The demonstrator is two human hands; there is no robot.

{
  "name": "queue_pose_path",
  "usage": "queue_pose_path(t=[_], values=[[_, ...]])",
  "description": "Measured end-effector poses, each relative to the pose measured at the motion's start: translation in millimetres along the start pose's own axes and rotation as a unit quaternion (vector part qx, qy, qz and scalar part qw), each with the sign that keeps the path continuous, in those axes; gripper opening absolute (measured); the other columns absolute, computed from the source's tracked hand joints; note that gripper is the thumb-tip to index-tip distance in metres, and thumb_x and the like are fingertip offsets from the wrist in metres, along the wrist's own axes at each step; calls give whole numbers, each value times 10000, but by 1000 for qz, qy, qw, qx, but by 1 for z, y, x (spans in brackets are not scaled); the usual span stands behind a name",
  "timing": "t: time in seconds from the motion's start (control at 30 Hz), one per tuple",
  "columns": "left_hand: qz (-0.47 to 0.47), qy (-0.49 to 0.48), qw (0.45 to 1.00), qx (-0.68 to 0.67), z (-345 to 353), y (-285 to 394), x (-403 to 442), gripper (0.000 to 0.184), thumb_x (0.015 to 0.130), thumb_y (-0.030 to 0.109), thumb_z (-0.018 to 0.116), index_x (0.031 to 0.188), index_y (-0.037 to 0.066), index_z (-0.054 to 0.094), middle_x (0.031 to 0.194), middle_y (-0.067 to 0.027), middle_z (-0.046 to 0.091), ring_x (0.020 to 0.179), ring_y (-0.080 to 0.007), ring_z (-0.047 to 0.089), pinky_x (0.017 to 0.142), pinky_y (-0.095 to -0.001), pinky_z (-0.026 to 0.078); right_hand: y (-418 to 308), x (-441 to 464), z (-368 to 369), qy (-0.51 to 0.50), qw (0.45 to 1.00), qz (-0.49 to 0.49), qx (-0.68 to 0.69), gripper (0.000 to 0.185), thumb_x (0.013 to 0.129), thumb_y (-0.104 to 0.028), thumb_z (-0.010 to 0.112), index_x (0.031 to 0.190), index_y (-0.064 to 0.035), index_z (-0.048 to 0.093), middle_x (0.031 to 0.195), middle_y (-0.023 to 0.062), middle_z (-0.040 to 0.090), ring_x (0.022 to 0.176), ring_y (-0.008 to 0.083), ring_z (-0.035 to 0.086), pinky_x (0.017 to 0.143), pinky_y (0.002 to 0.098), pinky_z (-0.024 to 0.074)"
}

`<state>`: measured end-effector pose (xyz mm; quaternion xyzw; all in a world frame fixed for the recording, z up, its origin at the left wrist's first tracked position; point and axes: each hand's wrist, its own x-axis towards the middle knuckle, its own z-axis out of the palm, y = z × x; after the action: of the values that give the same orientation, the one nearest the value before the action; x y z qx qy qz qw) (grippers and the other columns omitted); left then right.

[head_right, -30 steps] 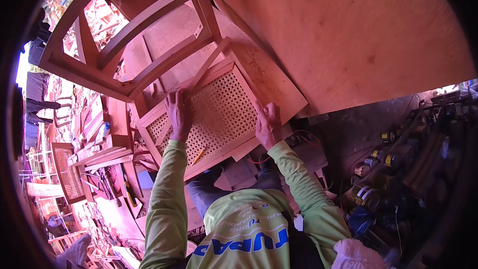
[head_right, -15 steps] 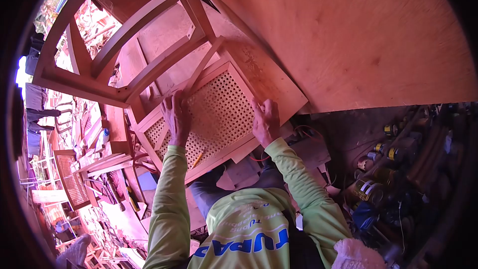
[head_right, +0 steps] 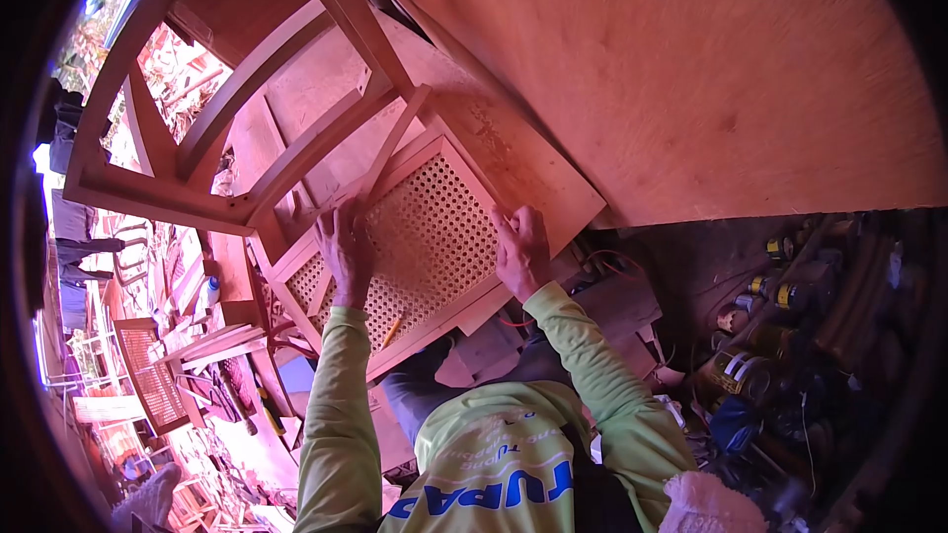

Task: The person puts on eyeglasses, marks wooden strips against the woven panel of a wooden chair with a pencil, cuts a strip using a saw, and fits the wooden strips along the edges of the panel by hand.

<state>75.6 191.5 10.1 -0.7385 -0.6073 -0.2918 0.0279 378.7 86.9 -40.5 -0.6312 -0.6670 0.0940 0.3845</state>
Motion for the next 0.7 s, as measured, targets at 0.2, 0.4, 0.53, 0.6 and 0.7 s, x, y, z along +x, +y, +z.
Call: queue_pose_path(t=[0.2,0.4,0.53,0.6,0.7], values=[[56,46,997,-14,-6,28,2,442,967,118,755,1398,115,658,1326,-159,589,1189,-388,571,1048,-542,469,0,2,-3,-12,1000,3,4,675,862,66,698,1513,-92,618,1037,159,502,997,362,545,856,488,500],[81,47,995,-42,-6,66,14,426,969,74,753,1384,93,660,1279,-158,601,1172,-366,594,991,-518,516,0,2,-3,-9,1000,0,8,687,849,78,697,1511,-88,620,1044,163,502,1007,372,547,860,490,504],[113,-142,968,-174,8,82,7,252,986,57,742,1236,73,728,1213,-142,654,1093,-351,669,906,-447,566,1,0,-2,-10,1000,-3,12,695,873,83,684,1537,-110,615,1062,170,503,1015,387,549,858,493,516],[122,-112,978,-127,18,81,6,312,964,121,782,1265,105,702,1273,-126,636,1180,-357,627,967,-525,524,0,1,-1,-2,1000,-6,8,712,862,93,677,1543,-107,609,1060,172,504,1015,392,548,854,491,513],[148,-23,989,-8,38,72,26,458,939,211,818,1353,118,647,1342,-110,605,1289,-378,559,1056,-620,447,-3,4,-4,-4,1000,-13,-3,728,851,106,661,1545,-105,606,1049,171,499,1011,388,548,848,489,507]])
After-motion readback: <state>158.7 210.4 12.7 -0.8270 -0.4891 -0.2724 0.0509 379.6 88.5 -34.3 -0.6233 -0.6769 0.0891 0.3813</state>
